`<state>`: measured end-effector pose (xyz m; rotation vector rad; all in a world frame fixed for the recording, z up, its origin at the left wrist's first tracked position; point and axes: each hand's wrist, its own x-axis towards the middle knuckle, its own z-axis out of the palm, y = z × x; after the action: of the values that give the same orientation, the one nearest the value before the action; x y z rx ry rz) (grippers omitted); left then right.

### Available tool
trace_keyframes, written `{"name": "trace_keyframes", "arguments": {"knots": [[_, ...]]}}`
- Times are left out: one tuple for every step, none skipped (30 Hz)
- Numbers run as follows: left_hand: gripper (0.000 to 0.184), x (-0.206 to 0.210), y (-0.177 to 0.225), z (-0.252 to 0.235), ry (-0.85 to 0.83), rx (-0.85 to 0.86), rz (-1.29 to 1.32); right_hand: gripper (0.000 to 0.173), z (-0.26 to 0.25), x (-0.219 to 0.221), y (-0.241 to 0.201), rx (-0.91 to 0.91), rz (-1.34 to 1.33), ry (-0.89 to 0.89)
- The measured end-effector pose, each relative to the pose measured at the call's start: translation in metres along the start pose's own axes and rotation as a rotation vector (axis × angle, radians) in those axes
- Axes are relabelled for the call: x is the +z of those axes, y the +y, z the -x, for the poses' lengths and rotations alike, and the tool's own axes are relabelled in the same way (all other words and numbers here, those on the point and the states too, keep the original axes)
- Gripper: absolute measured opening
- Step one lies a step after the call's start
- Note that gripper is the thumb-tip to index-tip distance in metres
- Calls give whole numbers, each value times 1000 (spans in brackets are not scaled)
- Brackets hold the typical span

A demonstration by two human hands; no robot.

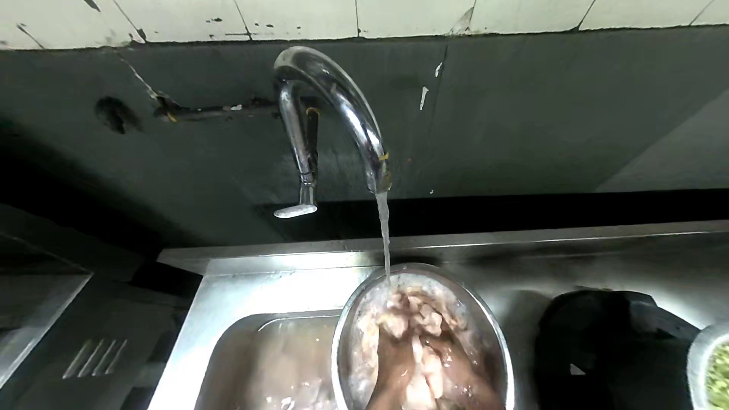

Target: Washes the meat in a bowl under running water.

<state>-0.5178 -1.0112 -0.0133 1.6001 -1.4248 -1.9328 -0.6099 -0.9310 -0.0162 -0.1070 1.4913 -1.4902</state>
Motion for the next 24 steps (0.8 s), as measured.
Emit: {"name": "trace_keyframes", "arguments": {"knots": [[66, 1, 11, -1, 27, 5, -77, 56, -2, 4, -3, -61, 43, 78], [64, 2, 19, -4, 44, -18, -160, 50, -4, 8, -6, -104, 88, 163], [63, 2, 26, -4, 38, -51, -238, 41, -6, 11, -7, -137, 137, 229], [64, -1, 33, -1, -15, -79, -283, 34, -6, 12, -11, -160, 174, 238], [64, -7, 38, 6, -88, -77, -269, 33, -4, 9, -14, -150, 181, 183], [60, -14, 41, 17, -167, -57, -223, 33, 0, 3, -18, -111, 182, 101], [58, -23, 42, 30, -212, -34, -159, 35, 7, -7, -22, -63, 223, 40], [68, -32, 41, 44, -213, -43, -86, 35, 14, -18, -24, -39, 291, 11], [80, -39, 37, 57, -168, -74, -19, 39, 23, -29, -26, -15, 370, 13], [87, -46, 28, 68, -101, -128, 46, 43, 34, -37, -24, 19, 434, 60], [88, -52, 15, 74, -46, -205, 110, 50, 43, -45, -19, 56, 474, 129], [81, -54, -3, 74, -3, -291, 166, 60, 46, -50, -8, 78, 484, 200], [67, -52, -25, 67, 32, -374, 223, 67, 45, -54, 9, 79, 486, 273], [65, -49, -48, 56, 11, -455, 316, 75, 39, -57, 29, 79, 477, 320], [65, -40, -66, 45, -15, -497, 399, 89, 33, -55, 43, 125, 430, 329], [65, -29, -76, 35, -46, -506, 467, 99, 26, -49, 55, 173, 353, 328], [62, -17, -79, 29, -65, -481, 516, 95, 21, -41, 65, 203, 260, 335], [59, -7, -79, 24, -100, -454, 536, 80, 19, -32, 70, 209, 151, 319], [56, 1, -75, 20, -124, -423, 518, 60, 19, -24, 68, 194, 32, 260], [50, 7, -71, 16, -133, -387, 474, 44, 18, -20, 65, 174, -102, 164], [42, 8, -65, 14, -127, -354, 411, 40, 16, -20, 67, 163, -226, 44], [38, 8, -57, 15, -100, -321, 340, 38, 17, -21, 66, 175, -293, -30], [42, 8, -49, 18, -69, -265, 278, 33, 19, -20, 59, 198, -296, -25], [50, 8, -42, 20, -41, -192, 225, 24, 21, -15, 48, 199, -240, 26]]}}
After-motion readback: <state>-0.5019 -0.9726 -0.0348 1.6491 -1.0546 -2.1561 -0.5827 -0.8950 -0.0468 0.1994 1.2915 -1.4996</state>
